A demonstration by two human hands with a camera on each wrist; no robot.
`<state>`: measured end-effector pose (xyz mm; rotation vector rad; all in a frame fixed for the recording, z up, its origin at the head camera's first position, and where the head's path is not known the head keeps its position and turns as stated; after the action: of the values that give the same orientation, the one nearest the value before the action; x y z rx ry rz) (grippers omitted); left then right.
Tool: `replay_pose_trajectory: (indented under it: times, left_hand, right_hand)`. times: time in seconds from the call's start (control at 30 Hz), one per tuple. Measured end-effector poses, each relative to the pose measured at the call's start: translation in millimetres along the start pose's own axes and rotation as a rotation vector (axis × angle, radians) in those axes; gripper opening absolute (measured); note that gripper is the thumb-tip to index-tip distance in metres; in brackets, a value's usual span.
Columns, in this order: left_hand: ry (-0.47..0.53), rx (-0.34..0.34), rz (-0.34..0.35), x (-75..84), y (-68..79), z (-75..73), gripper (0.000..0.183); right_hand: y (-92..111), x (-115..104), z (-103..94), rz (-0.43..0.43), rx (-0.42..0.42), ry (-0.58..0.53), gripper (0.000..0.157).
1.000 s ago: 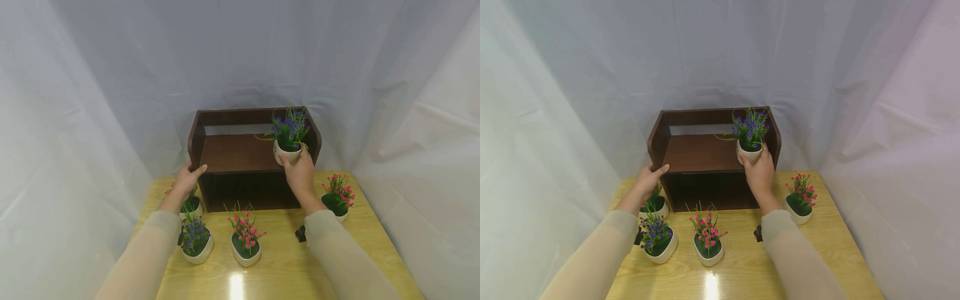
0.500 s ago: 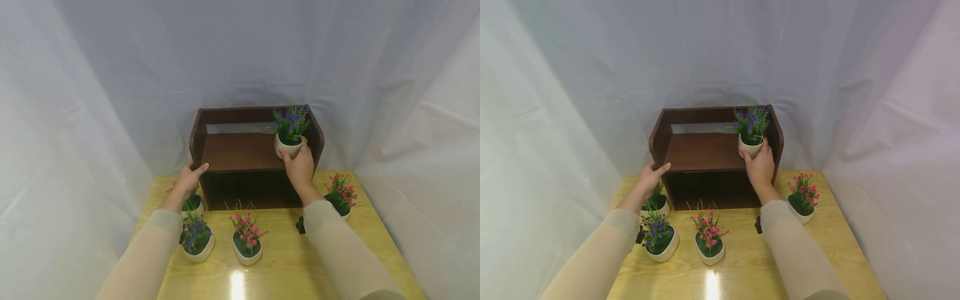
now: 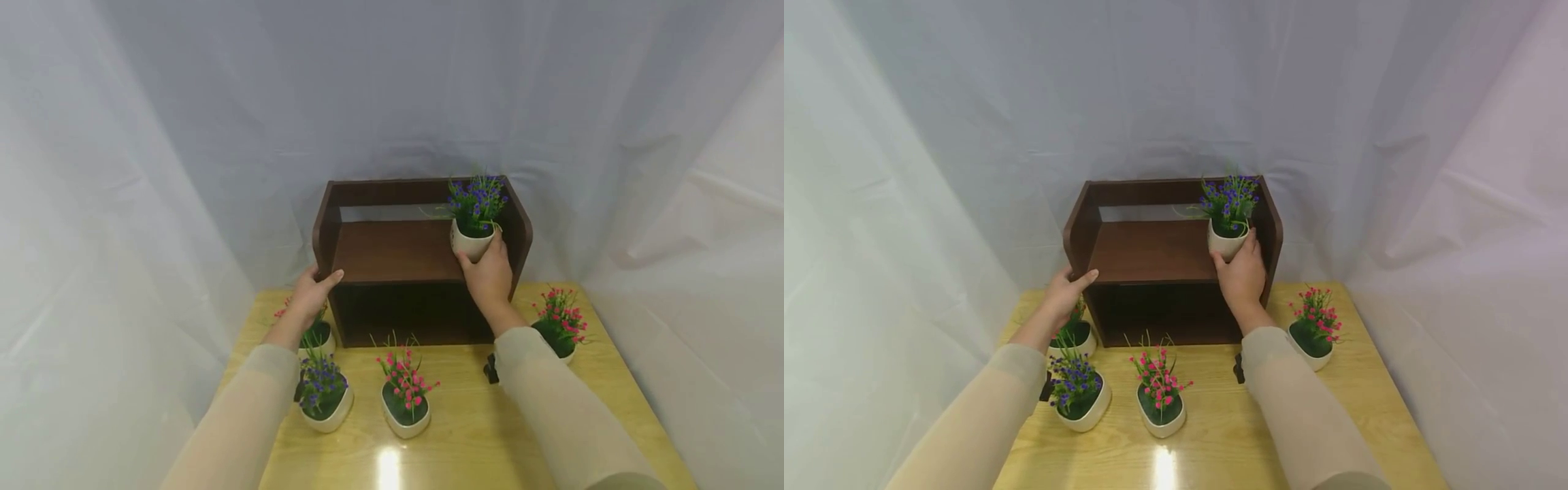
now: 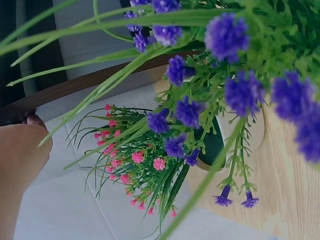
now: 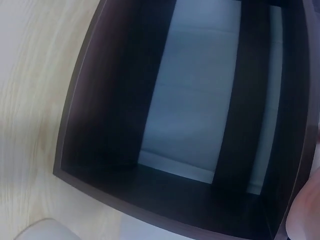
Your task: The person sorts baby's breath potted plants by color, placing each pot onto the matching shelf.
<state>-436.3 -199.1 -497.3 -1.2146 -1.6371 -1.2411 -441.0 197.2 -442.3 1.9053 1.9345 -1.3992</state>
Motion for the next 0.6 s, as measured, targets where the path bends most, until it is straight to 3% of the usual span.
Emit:
replay_pose_trajectory:
  times: [0.33, 0.6]
  left_hand:
    - [-0.002, 0.004, 0.003, 2.1, -2.0, 4.1, 0.073]
    - [-0.008, -0.006, -0.010, 0.5, -8.3, 5.5, 0.077]
  right_hand:
    - [-2.6, 3.2, 0.7, -0.001, -0.003, 0.014, 0.103]
    - [4.0, 2.7, -6.5, -0.022, 0.010, -0.069, 0.103]
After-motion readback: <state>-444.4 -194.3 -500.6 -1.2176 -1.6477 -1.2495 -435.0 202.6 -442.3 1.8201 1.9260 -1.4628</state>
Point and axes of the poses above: each hand's wrist, its own y-axis away from the middle knuckle, its own z-axis out of the palm, x = y × z, the point moved 8 cm from there along -y, towards the middle knuckle, and after that the axes turned 12 degrees about -z, right-handed, at the moved point
